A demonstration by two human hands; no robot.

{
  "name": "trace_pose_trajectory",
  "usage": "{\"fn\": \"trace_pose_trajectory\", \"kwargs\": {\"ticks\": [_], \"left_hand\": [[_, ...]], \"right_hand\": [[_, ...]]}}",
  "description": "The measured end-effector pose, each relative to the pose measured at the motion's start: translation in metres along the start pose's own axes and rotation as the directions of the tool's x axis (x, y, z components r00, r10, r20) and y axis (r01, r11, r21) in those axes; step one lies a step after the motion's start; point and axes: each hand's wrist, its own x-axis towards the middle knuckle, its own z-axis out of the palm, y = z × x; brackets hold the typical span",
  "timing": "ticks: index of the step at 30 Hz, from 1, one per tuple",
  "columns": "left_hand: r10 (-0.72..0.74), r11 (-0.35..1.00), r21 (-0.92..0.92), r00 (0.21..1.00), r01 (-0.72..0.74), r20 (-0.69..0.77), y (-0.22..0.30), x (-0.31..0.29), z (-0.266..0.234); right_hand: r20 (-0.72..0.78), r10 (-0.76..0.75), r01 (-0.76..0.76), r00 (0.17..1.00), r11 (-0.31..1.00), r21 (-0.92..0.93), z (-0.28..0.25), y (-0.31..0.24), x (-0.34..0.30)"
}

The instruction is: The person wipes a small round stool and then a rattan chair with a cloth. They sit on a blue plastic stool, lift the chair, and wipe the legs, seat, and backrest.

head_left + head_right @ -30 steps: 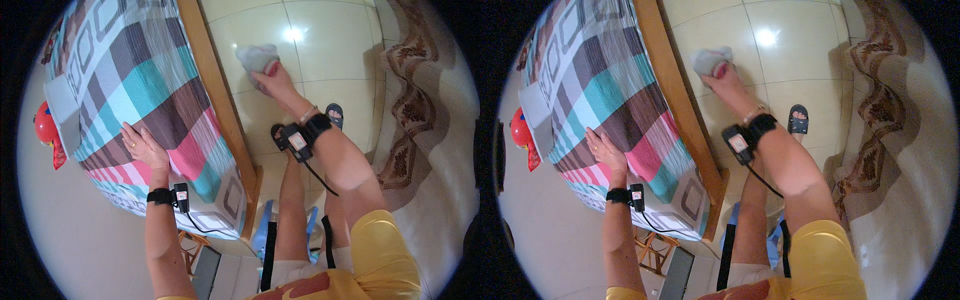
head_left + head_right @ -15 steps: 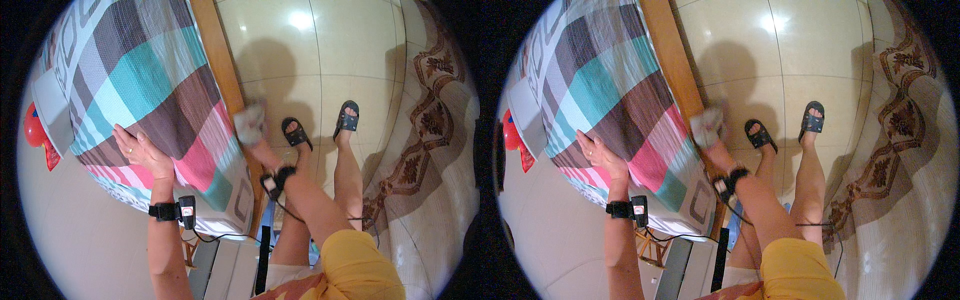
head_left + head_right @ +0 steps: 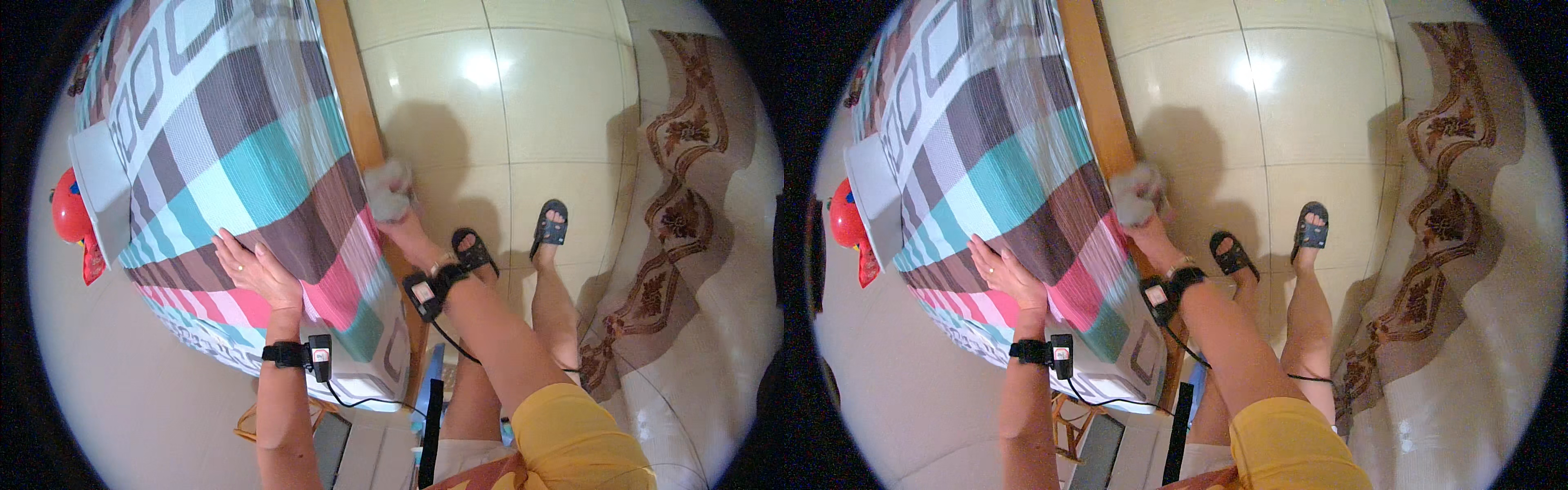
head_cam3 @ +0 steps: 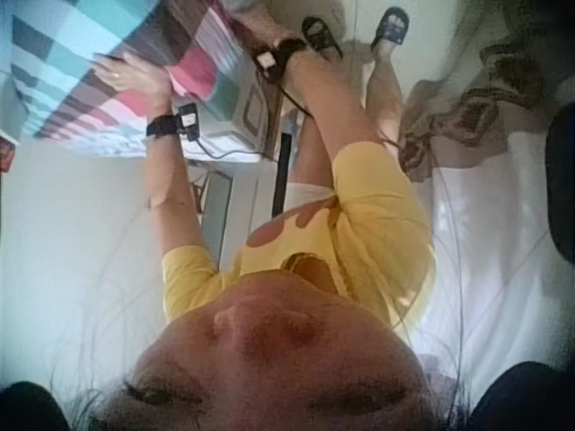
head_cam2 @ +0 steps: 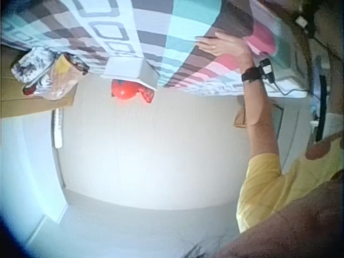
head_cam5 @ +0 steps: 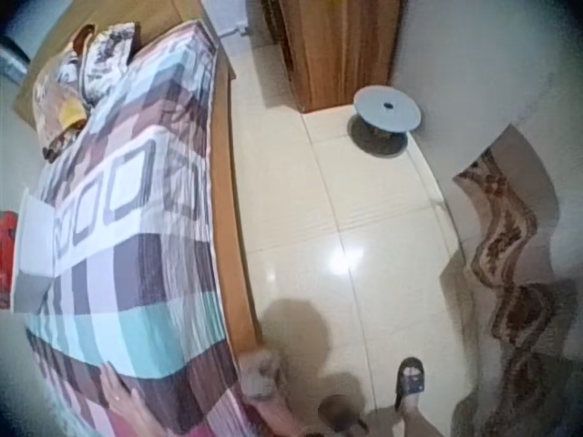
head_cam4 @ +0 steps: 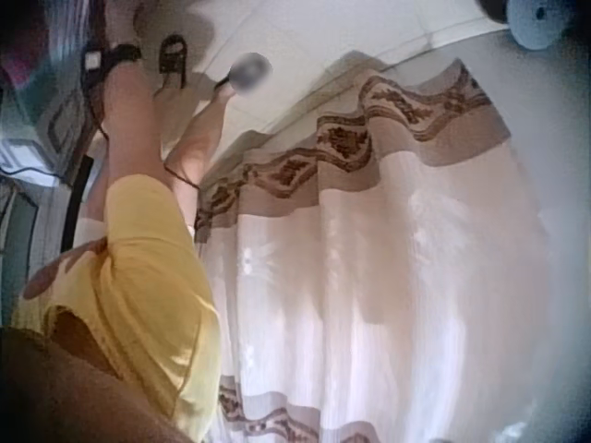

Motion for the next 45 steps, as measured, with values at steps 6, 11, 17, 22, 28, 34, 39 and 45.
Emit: {"fn": "trace_pose_trajectory", "kwargs": {"ticks": [6,11,17,22,28,34,39,45], "left_hand": [[-0.015,1.0,0.008,0.999,0.014,0.038,0.002,0.001,-0.003],[-0.01,1.0,-0.007,0.999,0.01,0.047,0.001,0.003,-0.004],[-0.075,0.997,0.028,0.991,0.072,0.11,-0.005,-0.001,-0.004],[-0.062,0.998,0.013,0.976,0.06,0.21,-0.012,-0.003,-0.011],[-0.021,1.0,0.023,0.951,0.014,0.307,-0.014,0.002,-0.025],[-0.17,0.965,-0.145,0.94,0.22,0.297,0.022,0.085,-0.064],[-0.041,0.961,-0.27,0.996,0.062,0.082,0.089,0.253,-0.035],[-0.173,0.973,0.187,0.962,0.134,0.213,0.154,0.328,0.031]], "right_hand": [[0.109,-0.003,0.018,0.994,0.991,-0.13,0.022,-0.093,-0.002],[0.058,0.317,-0.312,0.947,0.947,-0.08,0.014,-0.083,-0.051],[0.062,0.625,-0.627,0.778,0.779,0.002,0.007,-0.07,-0.021],[0.27,0.212,-0.065,0.939,0.882,-0.466,0.025,-0.142,0.088],[-0.068,0.032,-0.041,0.997,0.99,-0.133,0.113,-0.309,0.21],[0.054,-0.024,0.048,0.998,0.863,-0.504,0.13,-0.365,0.189],[0.129,0.37,-0.229,0.92,0.774,-0.59,0.109,-0.372,0.138],[0.121,0.431,-0.307,0.894,0.787,-0.535,0.053,-0.478,0.124]]}}
